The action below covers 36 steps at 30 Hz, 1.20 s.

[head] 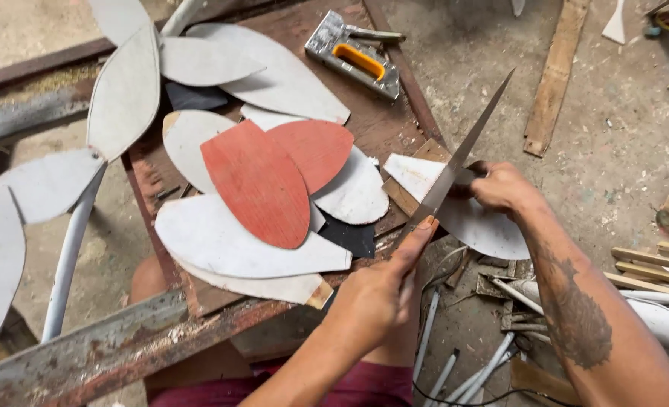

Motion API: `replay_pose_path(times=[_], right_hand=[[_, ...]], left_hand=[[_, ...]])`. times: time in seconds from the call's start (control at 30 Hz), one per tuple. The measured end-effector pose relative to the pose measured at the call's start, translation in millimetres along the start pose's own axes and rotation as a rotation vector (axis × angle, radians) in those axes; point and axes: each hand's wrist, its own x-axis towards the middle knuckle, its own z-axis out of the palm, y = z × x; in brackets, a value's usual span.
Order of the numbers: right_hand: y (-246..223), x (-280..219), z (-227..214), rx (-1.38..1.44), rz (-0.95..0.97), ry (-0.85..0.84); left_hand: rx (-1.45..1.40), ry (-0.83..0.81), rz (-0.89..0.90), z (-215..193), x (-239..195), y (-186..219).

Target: Cutting leaf-shaped pieces from thin wood using a hand saw on a workshop table.

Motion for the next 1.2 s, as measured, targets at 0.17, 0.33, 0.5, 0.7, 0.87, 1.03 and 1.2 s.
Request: replay_pose_path(times=[0.17, 0.33, 0.5, 0.7, 0.87, 1.03, 1.2], right_hand=[[-7, -2, -3, -0.015, -0.031, 0.074], [0, 2, 0, 0.005, -0.007, -0.012], [3, 20, 1, -0.020, -0.024, -0.007], [-10, -30, 3, -0.051, -0.180, 0.156], [-14, -23, -1, 0.039, -0.156, 0.104], [-10, -3, -3, 0.063, -0.146, 0.096], [4, 22, 0, -0.009, -0.225, 0.340]], left_hand=[[-0.143, -0.176, -0.524, -43, -77, 18], [-0.136, -0.125, -0.151, -14, -19, -1], [0.012, -0.053, -0.008, 1, 11, -13], [-0.081, -0.179, -0.265, -32, 17, 20], [-0.054, -0.202, -0.344, -33, 18, 22], [-0.107, -0.128, -0.236, -23, 24, 8], [-0.266, -0.058, 0.034, -22, 35, 2]])
